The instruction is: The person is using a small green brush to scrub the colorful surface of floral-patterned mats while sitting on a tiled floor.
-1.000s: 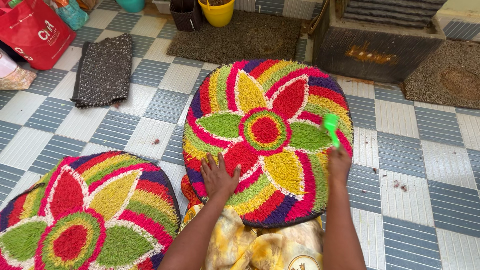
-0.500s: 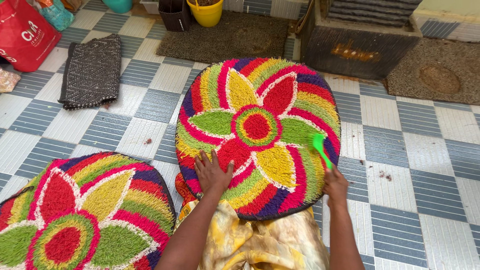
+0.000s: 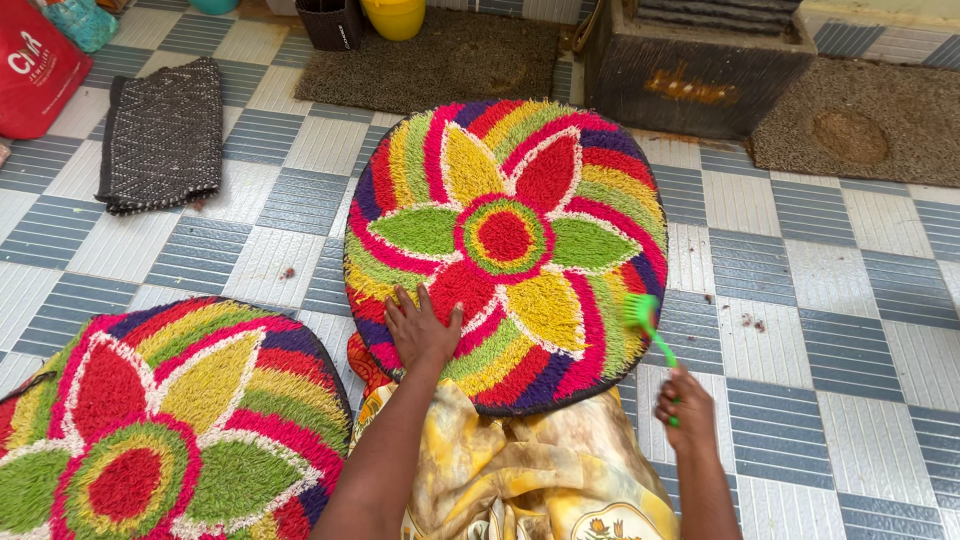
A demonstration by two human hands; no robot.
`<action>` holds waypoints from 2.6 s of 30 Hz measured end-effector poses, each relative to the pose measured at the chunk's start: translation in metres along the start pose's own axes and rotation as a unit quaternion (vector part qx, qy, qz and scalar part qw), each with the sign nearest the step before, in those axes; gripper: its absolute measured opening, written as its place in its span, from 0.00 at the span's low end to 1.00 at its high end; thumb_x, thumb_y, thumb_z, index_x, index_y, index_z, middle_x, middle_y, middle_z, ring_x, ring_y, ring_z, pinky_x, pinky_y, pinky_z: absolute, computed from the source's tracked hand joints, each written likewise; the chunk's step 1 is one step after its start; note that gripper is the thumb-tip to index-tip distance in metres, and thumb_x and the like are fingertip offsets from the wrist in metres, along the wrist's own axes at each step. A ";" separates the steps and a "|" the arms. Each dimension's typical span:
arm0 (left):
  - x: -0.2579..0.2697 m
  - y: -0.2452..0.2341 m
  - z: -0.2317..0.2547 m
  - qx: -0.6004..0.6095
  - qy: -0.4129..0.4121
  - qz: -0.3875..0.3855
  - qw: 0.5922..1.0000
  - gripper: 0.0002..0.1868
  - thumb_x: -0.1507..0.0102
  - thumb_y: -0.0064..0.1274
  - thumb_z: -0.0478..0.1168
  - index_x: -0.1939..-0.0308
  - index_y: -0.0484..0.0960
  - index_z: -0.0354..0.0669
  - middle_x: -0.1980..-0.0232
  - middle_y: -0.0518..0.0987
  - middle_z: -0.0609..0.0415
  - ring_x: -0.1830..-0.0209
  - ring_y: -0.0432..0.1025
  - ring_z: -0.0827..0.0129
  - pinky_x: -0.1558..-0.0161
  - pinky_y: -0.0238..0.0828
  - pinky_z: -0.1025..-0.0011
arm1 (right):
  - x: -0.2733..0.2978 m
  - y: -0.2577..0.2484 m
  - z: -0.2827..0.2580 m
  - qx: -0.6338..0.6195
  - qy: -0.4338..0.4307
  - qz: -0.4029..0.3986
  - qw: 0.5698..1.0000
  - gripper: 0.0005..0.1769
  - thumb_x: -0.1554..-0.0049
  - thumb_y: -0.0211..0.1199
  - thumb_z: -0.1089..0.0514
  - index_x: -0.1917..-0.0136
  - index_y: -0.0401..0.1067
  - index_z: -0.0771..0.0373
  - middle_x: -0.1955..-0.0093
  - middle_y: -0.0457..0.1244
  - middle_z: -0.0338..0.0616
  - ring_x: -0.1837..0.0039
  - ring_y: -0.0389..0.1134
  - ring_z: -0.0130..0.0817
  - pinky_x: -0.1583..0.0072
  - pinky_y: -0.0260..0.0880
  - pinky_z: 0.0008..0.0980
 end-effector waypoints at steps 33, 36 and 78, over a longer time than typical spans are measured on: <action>-0.003 0.004 -0.001 0.014 0.014 0.011 1.000 0.49 0.34 0.21 0.76 0.18 0.45 0.50 0.16 0.40 0.38 0.17 0.34 0.41 0.22 0.29 0.52 | 0.062 -0.021 -0.012 0.088 -0.089 0.088 0.988 0.18 0.36 0.58 0.53 0.34 0.67 0.56 0.70 0.52 0.29 0.74 0.47 0.18 0.73 0.49 0.23; -0.005 0.005 0.001 0.007 0.012 0.006 1.000 0.49 0.34 0.21 0.76 0.18 0.44 0.51 0.17 0.39 0.39 0.17 0.33 0.41 0.22 0.27 0.53 | 0.056 0.023 0.016 0.071 -0.038 0.007 0.997 0.13 0.36 0.60 0.54 0.39 0.68 0.58 0.70 0.52 0.28 0.73 0.47 0.17 0.73 0.46 0.22; 0.004 -0.008 0.003 0.078 0.021 -0.050 0.995 0.50 0.34 0.23 0.76 0.18 0.42 0.49 0.16 0.34 0.35 0.17 0.28 0.38 0.22 0.22 0.49 | -0.122 0.293 0.039 0.241 -0.147 -0.058 0.957 0.22 0.31 0.55 0.53 0.28 0.71 0.65 0.62 0.59 0.42 0.69 0.53 0.25 0.70 0.54 0.27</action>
Point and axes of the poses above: each hand's wrist, its own x-axis away from the middle knuckle, its own y-axis out of the palm, z = x × y, the point moved 8 cm from there along -x, towards the middle knuckle
